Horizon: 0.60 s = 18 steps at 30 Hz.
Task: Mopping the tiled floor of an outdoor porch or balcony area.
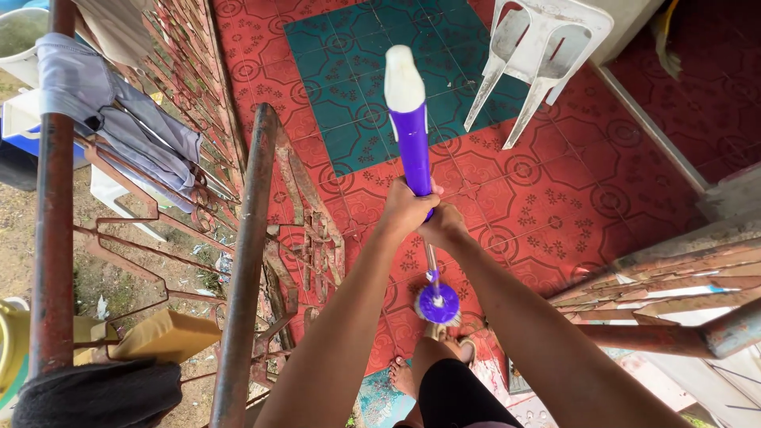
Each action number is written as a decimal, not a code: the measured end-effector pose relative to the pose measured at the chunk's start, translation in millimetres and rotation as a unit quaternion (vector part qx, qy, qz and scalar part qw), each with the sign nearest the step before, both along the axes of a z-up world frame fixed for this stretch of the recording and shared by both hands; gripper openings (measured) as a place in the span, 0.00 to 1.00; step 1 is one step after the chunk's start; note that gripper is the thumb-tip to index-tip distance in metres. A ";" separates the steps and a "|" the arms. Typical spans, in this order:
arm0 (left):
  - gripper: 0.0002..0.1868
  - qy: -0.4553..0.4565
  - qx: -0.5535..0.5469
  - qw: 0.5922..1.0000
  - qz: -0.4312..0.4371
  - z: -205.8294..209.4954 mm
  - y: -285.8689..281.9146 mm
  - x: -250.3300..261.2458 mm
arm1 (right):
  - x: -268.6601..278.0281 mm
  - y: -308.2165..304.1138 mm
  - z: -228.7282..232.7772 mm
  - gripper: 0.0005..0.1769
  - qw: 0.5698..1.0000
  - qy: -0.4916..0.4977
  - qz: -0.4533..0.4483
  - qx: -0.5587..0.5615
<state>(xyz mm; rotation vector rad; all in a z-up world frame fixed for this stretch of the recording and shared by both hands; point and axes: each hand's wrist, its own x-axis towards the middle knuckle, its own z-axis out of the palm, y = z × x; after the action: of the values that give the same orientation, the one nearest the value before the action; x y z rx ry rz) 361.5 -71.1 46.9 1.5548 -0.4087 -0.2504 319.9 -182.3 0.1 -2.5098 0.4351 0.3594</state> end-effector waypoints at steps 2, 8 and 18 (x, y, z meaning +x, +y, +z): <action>0.07 0.043 -0.022 0.999 0.000 -0.6 0.7 2.3 | -3.6 -1.4 10.3 0.23 0.999 -0.013 -0.013 0.032; 0.08 0.074 -0.021 0.997 -0.026 18.4 -22.1 2.6 | 3.2 -48.4 -36.3 0.23 0.995 -0.075 -0.001 0.071; 0.09 -0.062 0.065 0.995 -0.035 73.4 -51.1 -3.2 | 16.3 -78.3 -19.1 0.14 0.978 -0.186 0.045 0.088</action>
<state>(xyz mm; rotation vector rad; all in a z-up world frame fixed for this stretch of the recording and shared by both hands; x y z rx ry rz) 358.2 -122.2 120.3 1.6914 -0.5550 -0.2397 336.2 -260.5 -19.1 -2.3560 0.1344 -0.0405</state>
